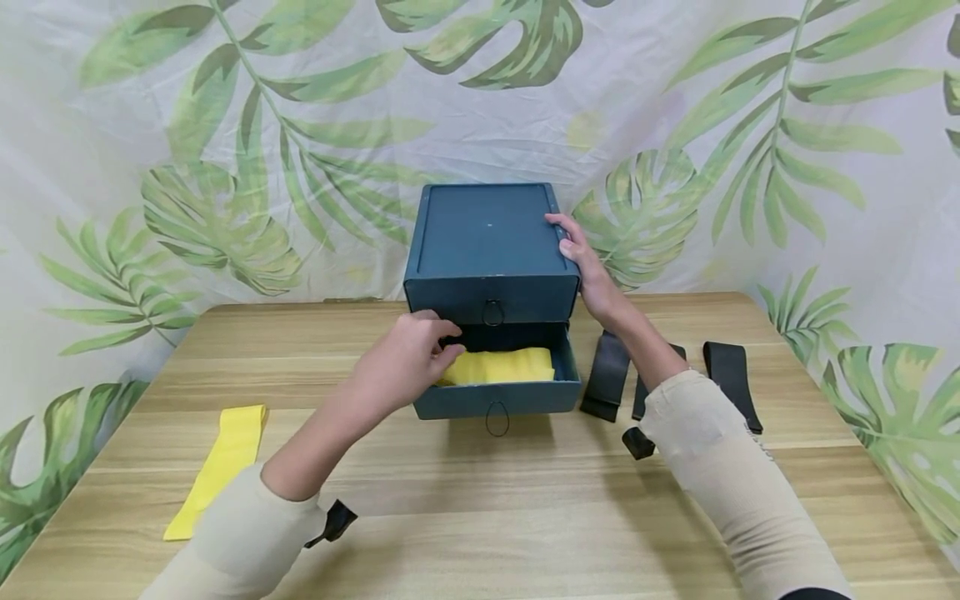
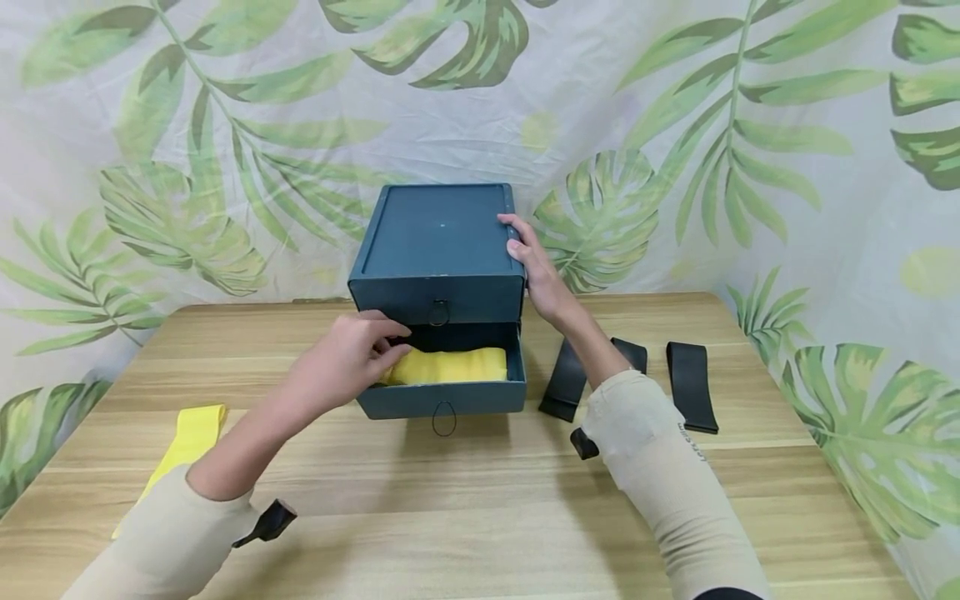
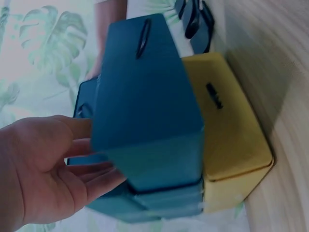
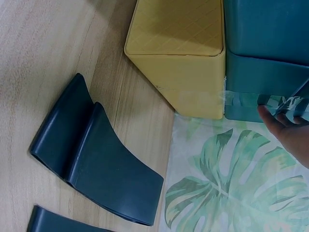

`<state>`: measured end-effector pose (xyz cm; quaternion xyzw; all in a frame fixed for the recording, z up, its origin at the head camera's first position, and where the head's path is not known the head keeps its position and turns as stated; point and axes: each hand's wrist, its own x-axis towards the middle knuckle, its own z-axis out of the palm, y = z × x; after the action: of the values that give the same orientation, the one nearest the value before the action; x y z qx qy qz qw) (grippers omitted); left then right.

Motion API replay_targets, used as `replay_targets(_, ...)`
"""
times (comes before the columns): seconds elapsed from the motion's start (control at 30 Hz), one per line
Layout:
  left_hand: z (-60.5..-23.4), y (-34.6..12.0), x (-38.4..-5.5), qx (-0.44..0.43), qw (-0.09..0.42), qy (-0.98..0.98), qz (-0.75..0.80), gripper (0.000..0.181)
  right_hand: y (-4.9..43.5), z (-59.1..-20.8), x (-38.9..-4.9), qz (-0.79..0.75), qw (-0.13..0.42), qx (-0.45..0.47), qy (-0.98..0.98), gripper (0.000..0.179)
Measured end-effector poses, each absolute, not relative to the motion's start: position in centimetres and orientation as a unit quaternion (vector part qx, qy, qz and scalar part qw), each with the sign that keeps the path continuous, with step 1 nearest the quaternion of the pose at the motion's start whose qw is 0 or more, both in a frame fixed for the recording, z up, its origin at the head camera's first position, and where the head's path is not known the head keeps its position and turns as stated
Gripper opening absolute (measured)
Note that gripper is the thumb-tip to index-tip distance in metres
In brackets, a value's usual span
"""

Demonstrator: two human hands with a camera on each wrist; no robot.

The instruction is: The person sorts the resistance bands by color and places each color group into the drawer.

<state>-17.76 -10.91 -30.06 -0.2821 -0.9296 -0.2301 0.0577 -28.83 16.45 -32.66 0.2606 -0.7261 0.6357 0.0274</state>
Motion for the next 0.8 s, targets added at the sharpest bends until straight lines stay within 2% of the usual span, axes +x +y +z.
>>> replay_targets(0.13, -29.5, -13.3, -17.7, -0.282, 0.076, -0.912, -0.289, 0.016, 16.5, -32.7, -28.8, 0.635, 0.027, 0.264, -0.725, 0.065)
replay_targets(0.33, -30.3, -18.8, -18.3, -0.257, 0.066, -0.899, -0.349, 0.017, 16.5, -32.7, -28.9, 0.634, 0.026, 0.264, -0.726, 0.066)
replay_targets(0.6, -33.8, -26.5, -19.5, -0.22, 0.082, -0.938, -0.255, 0.014, 16.4, -32.7, -28.8, 0.633, 0.022, 0.261, -0.728, 0.066)
replay_targets(0.67, -34.8, -28.3, -19.8, -0.215, 0.07, -0.947, -0.229, 0.016, 16.4, -32.7, -28.8, 0.633, 0.022, 0.26, -0.729, 0.065)
replay_targets(0.8, -36.3, -31.6, -20.1, -0.198, 0.012, -0.961, -0.192, 0.02, 16.4, -32.7, -28.8, 0.631, 0.024, 0.26, -0.73, 0.066)
